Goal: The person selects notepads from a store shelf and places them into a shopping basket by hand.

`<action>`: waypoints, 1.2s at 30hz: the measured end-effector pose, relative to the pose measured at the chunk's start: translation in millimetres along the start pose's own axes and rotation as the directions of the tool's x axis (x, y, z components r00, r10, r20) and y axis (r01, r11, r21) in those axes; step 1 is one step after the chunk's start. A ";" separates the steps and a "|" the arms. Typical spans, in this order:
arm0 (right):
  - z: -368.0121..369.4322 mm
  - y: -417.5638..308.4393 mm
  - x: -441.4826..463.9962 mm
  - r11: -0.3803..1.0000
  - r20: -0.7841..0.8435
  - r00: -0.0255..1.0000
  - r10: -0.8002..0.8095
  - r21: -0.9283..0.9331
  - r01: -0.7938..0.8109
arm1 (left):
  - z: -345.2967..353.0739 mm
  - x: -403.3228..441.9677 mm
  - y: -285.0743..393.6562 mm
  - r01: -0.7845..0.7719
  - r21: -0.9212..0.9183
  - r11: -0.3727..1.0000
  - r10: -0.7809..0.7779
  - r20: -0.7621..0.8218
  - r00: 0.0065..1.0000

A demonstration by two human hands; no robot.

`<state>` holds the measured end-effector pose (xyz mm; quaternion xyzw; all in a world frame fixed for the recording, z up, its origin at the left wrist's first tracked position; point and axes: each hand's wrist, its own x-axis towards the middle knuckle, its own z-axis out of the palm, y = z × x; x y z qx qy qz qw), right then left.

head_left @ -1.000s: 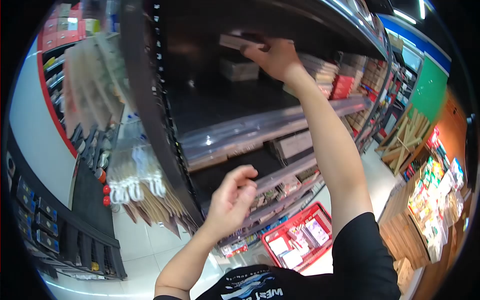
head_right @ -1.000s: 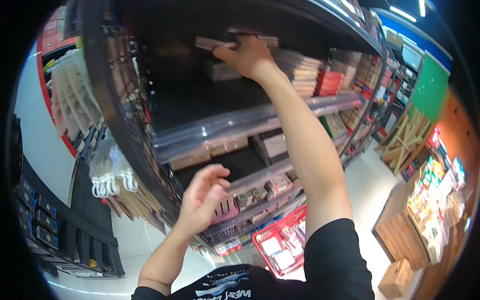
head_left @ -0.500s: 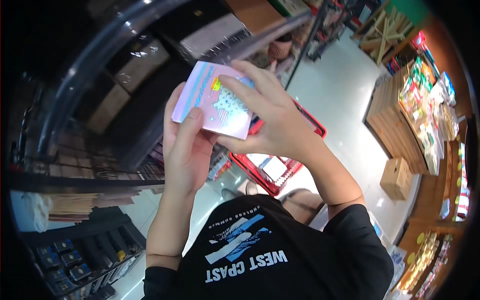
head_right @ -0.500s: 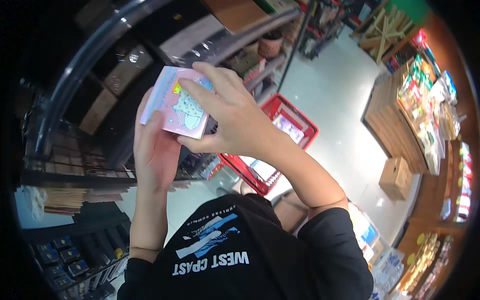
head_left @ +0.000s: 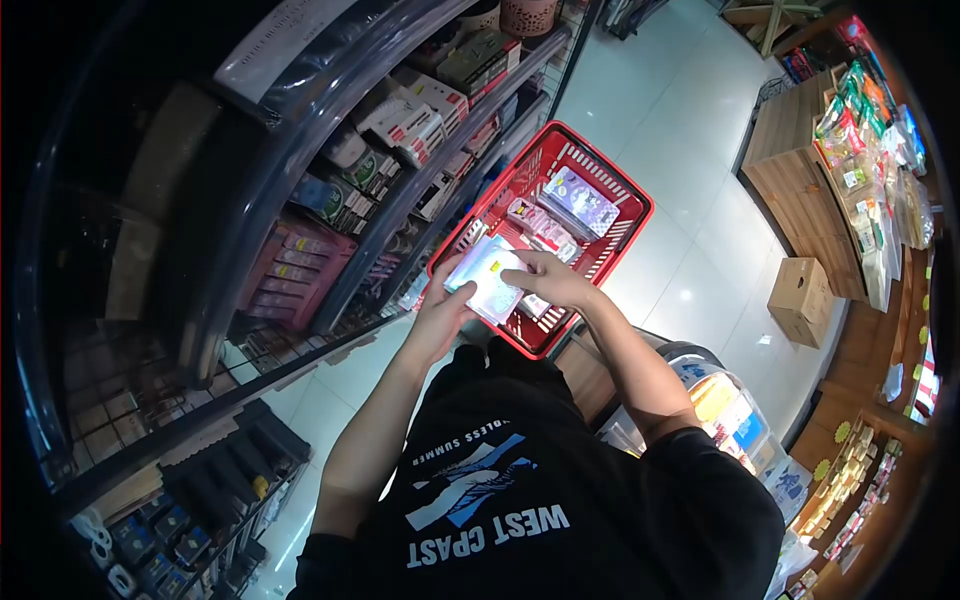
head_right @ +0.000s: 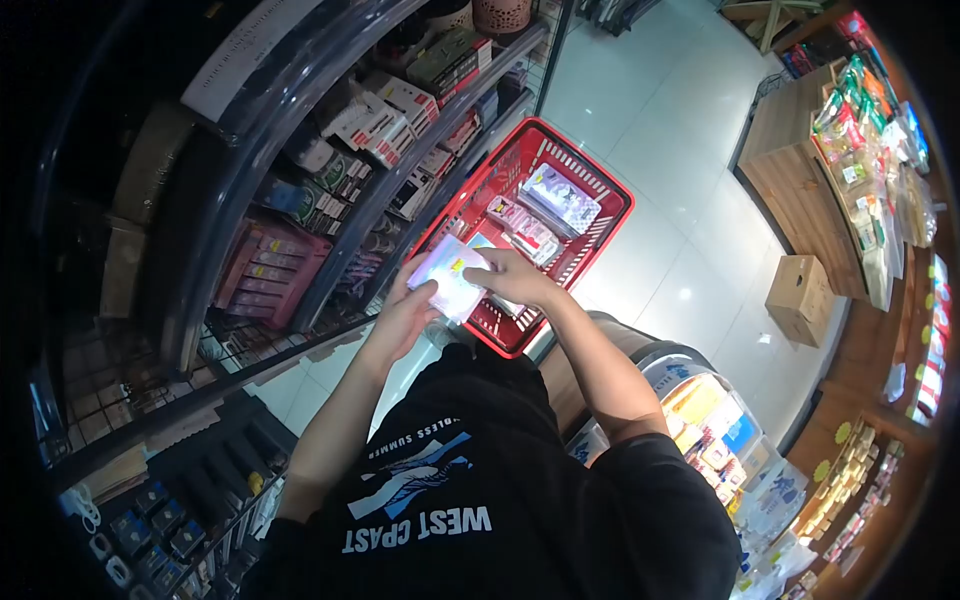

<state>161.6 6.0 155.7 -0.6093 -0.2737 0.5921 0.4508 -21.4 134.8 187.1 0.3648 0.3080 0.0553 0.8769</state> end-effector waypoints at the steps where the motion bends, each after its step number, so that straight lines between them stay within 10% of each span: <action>1: -3.3 10.8 4.4 1.000 0.008 1.000 0.010 0.006 -0.010 | -4.6 5.0 -8.5 0.008 -0.005 1.000 -0.008 -0.011 1.000; 7: -36.8 87.8 56.3 0.933 -0.404 0.915 -0.005 -0.332 -0.141 | -20.5 10.5 -35.5 0.170 0.301 0.938 -0.099 -0.238 0.966; 23: -43.0 197.1 175.8 0.746 -0.351 0.905 0.239 -0.530 -0.403 | -57.2 -26.5 -68.7 0.359 0.314 0.879 -0.224 -0.394 0.891; 29: -33.1 181.6 176.0 0.303 -0.471 0.785 0.403 -0.740 -0.600 | -61.4 -26.8 -72.1 0.371 0.296 0.880 -0.235 -0.407 0.883; 36: -34.7 162.8 159.2 0.360 -0.441 0.794 0.417 -0.723 -0.590 | -56.6 -26.1 -67.6 0.296 0.365 0.883 -0.141 -0.395 0.908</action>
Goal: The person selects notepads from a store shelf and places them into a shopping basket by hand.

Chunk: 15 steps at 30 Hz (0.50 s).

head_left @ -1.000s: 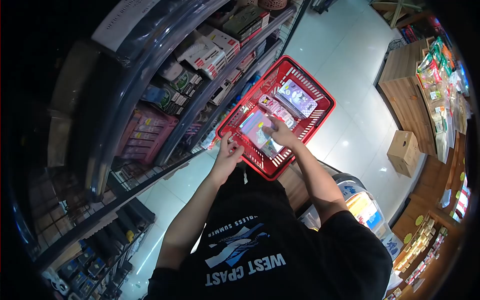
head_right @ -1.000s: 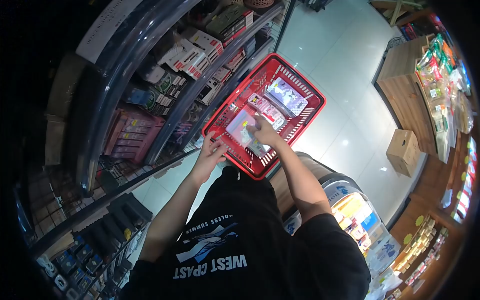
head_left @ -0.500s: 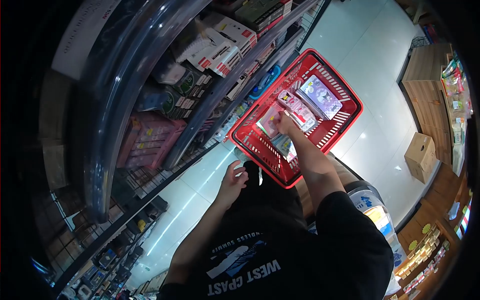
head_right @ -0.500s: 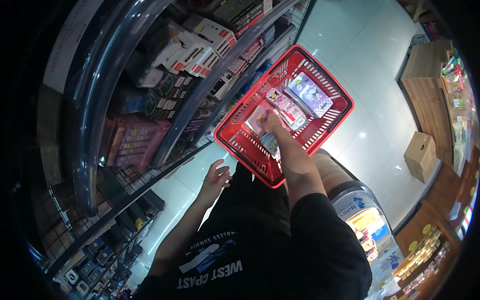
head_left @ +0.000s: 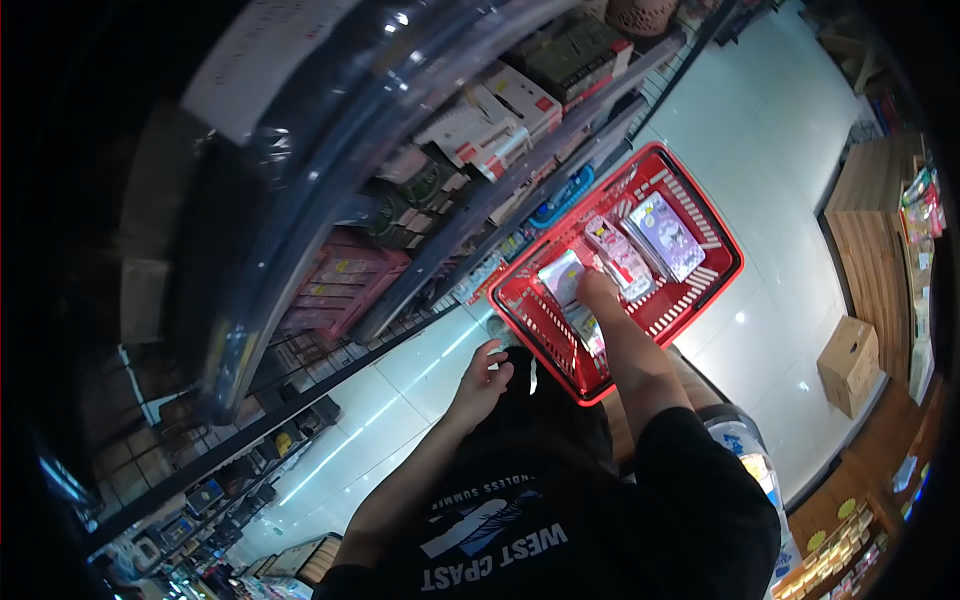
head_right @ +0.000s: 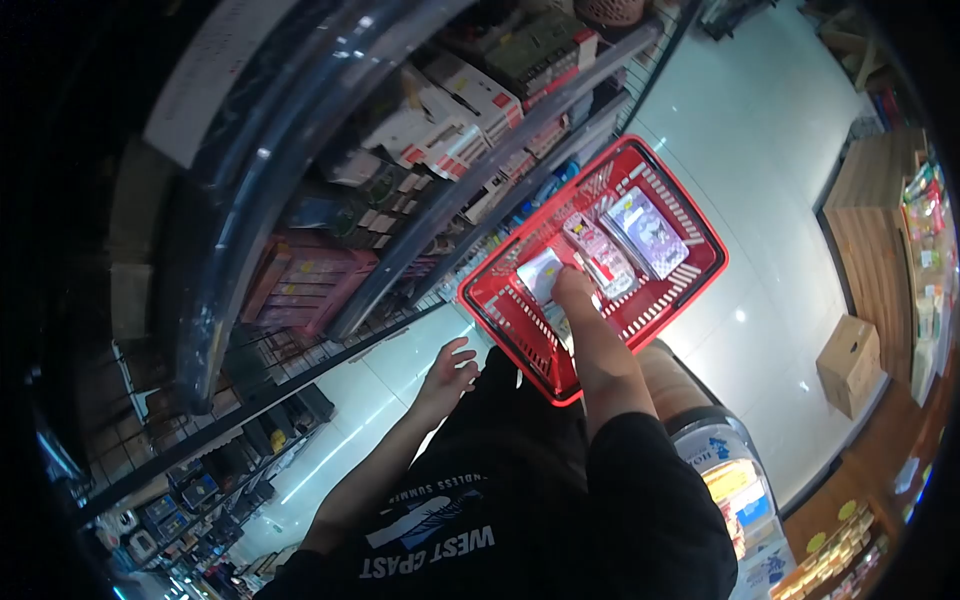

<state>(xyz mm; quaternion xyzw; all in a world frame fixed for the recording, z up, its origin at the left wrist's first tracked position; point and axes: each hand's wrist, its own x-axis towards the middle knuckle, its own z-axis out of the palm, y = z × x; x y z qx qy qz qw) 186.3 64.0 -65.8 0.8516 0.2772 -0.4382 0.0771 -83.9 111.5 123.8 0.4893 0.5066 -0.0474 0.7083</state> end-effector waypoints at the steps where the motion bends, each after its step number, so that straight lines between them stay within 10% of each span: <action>1: 0.4 1.6 -1.7 1.000 -0.013 1.000 -0.019 0.015 0.019 | 0.0 -1.5 1.5 -0.002 0.001 1.000 0.002 -0.009 1.000; 6: -1.1 17.7 -4.2 0.779 -0.610 0.699 -0.373 0.202 0.593 | -6.9 -6.3 -4.4 -0.255 0.057 0.965 0.255 0.016 0.967; 11: -127.9 -4.0 -101.2 0.260 -0.581 0.742 -0.335 0.700 0.665 | 0.1 -36.4 45.6 -0.427 -0.106 0.898 0.426 -0.034 0.904; 15: -259.3 -36.8 -225.1 0.179 -0.701 0.512 -0.495 0.495 0.850 | -9.2 -58.1 81.0 -0.671 -0.097 0.736 0.676 0.049 0.735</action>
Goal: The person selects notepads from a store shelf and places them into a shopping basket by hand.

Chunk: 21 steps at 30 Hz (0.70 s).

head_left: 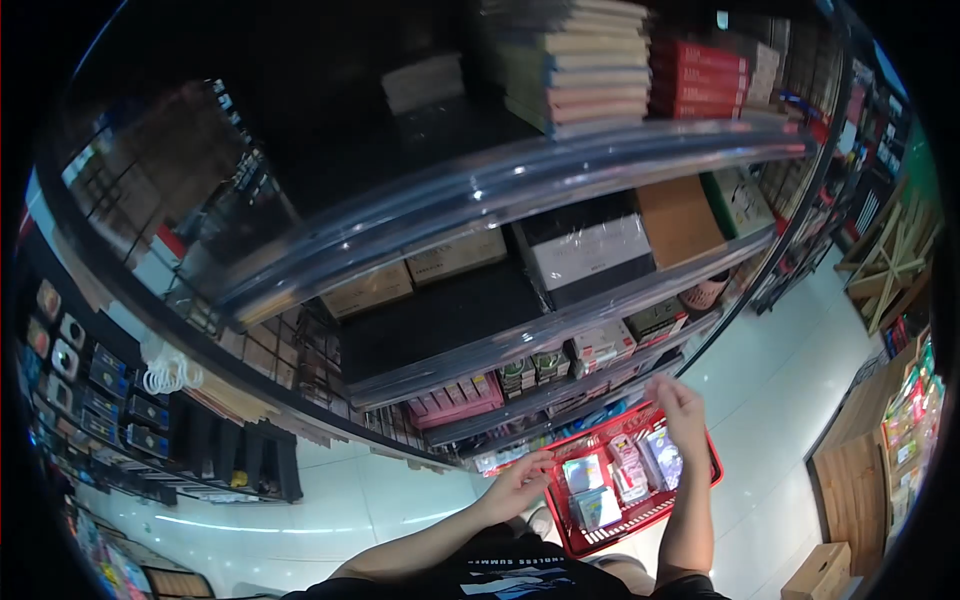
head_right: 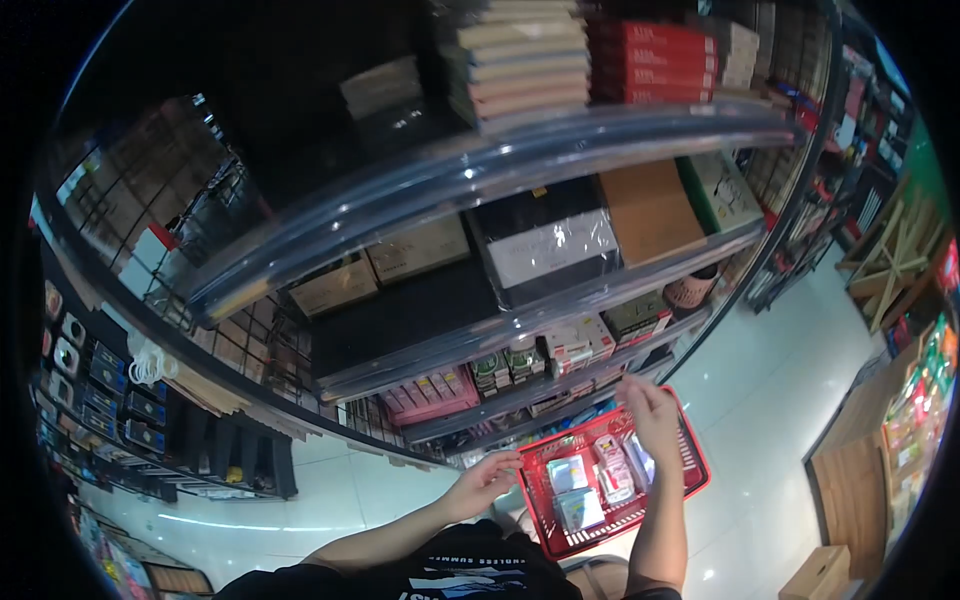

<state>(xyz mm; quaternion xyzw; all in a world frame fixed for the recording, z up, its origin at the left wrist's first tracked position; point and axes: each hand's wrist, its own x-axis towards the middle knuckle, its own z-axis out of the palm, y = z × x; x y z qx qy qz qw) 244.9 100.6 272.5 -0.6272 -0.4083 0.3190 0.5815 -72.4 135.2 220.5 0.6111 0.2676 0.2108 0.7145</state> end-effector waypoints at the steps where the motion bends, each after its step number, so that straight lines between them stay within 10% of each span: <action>1: 3.3 -48.6 4.2 0.998 -0.018 0.998 -0.060 0.018 0.060 | -0.5 0.1 14.0 -0.028 -0.005 1.000 0.028 0.005 1.000; 7: 67.8 -287.4 1.3 0.691 0.177 0.698 -0.694 -0.108 0.714 | -15.8 -16.1 106.3 -0.170 0.040 0.985 0.172 -0.050 0.984; 11: 142.6 -376.4 48.3 0.390 0.220 0.456 -0.862 -0.288 0.875 | -33.4 -29.9 123.5 -0.283 0.051 0.958 0.286 -0.082 0.955; 21: 259.9 -447.5 200.6 0.096 0.471 0.811 -0.347 -0.842 0.530 | -69.0 -61.0 100.9 -0.334 -0.011 0.943 0.325 -0.199 0.925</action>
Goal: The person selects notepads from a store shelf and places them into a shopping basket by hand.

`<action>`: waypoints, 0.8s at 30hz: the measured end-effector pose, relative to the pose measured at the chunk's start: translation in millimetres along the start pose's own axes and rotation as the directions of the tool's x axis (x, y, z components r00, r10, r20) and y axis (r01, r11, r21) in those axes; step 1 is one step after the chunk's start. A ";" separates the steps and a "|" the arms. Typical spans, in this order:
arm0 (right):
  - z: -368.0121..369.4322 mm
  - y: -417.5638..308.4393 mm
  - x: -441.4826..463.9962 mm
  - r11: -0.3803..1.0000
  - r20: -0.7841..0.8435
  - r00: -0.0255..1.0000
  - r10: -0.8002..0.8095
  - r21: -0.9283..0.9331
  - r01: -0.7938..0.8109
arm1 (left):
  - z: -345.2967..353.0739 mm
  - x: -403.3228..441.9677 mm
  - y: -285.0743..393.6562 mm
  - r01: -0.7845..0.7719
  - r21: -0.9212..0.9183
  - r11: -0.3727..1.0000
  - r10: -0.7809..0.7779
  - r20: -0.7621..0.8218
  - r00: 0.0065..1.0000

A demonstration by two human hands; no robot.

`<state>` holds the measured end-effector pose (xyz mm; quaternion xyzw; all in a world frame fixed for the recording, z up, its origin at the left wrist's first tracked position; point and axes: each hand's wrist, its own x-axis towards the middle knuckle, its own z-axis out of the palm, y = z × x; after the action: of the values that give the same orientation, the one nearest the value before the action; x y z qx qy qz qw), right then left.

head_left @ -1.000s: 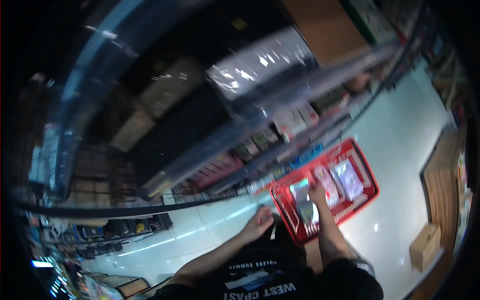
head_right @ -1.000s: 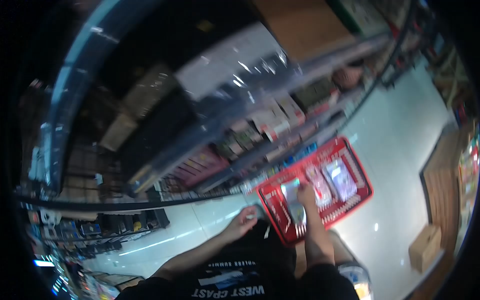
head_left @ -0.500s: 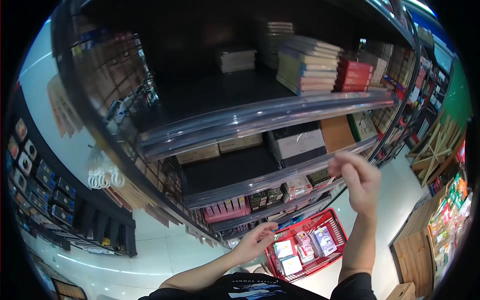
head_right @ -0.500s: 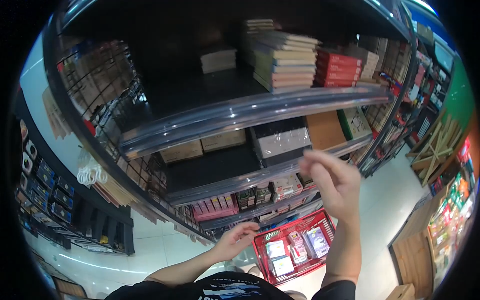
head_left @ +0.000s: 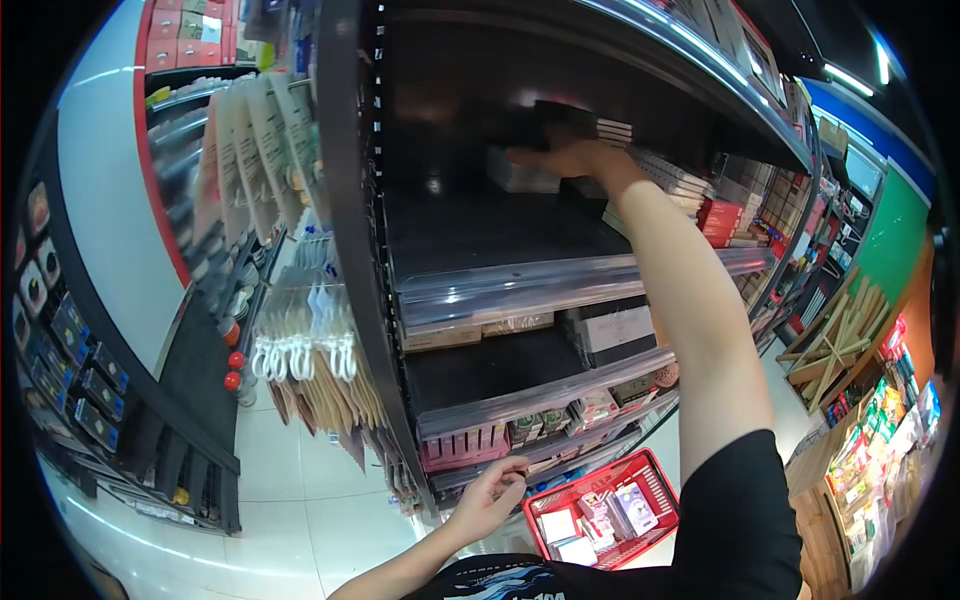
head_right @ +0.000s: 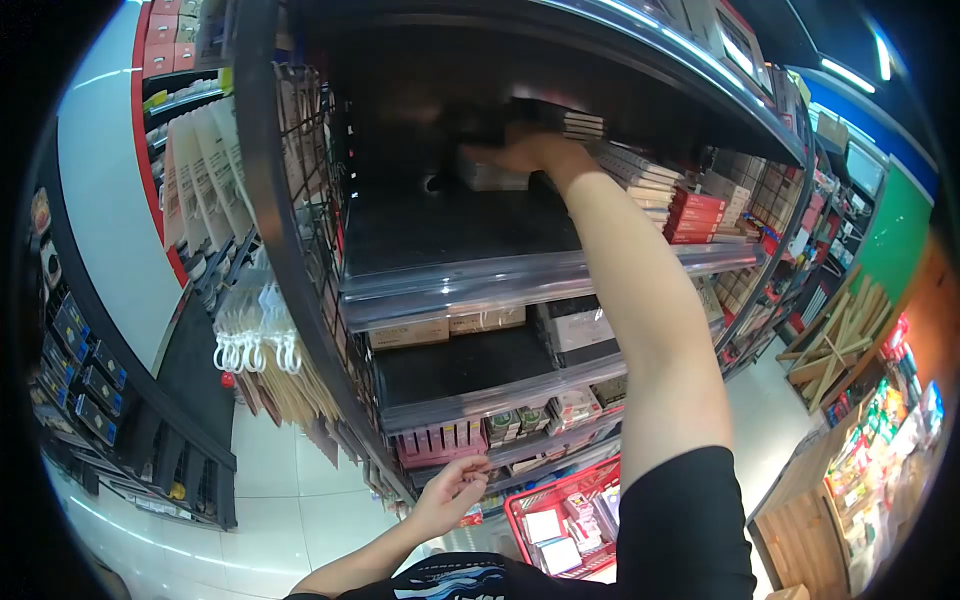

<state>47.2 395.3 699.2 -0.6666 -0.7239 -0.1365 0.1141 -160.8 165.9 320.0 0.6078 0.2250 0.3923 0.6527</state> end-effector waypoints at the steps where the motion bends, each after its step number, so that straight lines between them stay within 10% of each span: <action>1: 2.5 -2.5 4.7 1.000 -0.002 1.000 -0.003 -0.009 0.003 | -3.8 -2.2 -0.2 -0.007 -0.006 1.000 0.007 0.000 1.000; 6: 19.2 -5.4 26.8 0.942 -0.100 0.967 -0.232 -0.269 0.199 | -18.2 -6.7 -3.7 0.018 0.021 1.000 -0.018 -0.009 1.000; 9: 27.5 1.0 38.4 0.990 0.136 0.990 -0.029 -0.131 0.047 | -21.3 -8.5 -4.6 0.011 -0.028 1.000 -0.011 0.001 1.000; 24: 50.9 21.0 56.1 0.994 0.054 0.998 -0.027 -0.102 0.032 | -21.1 -8.9 -13.4 0.032 0.009 0.999 -0.033 0.061 0.998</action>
<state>64.1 467.0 672.0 -0.6641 -0.7285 -0.1575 0.0585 -179.1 172.6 301.9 0.6185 0.2165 0.3621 0.6630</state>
